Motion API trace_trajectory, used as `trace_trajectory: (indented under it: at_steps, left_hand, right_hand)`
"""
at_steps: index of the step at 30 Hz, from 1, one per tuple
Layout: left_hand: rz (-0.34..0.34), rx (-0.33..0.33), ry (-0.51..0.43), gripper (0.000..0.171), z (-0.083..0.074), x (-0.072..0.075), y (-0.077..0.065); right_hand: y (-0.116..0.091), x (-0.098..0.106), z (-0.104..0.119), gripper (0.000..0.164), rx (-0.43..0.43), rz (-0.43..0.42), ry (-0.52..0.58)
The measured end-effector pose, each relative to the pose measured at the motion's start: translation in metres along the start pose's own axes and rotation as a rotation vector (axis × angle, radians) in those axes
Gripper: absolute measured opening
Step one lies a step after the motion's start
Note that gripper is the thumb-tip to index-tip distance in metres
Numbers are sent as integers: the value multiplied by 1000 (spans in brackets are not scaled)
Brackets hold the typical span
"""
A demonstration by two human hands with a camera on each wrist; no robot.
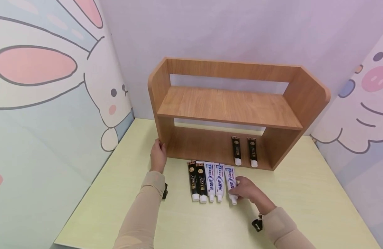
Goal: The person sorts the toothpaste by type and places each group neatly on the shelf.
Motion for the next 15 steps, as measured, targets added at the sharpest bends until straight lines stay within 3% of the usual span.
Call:
trace_trajectory:
  at_steps: [15]
  left_hand:
    - [2,26,-4,27,2,-1,-1]
  right_hand:
    - [-10,11,2,70,21,-2,39]
Point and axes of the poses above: each hand's wrist, its own y-axis towards the middle knuckle, its own x-axis out of the back of the hand, z = x × y, the point moved 9 cm from there along y, towards the middle knuckle, and after that the axes turned 8 degrees about -z, right-handed, at the moved point
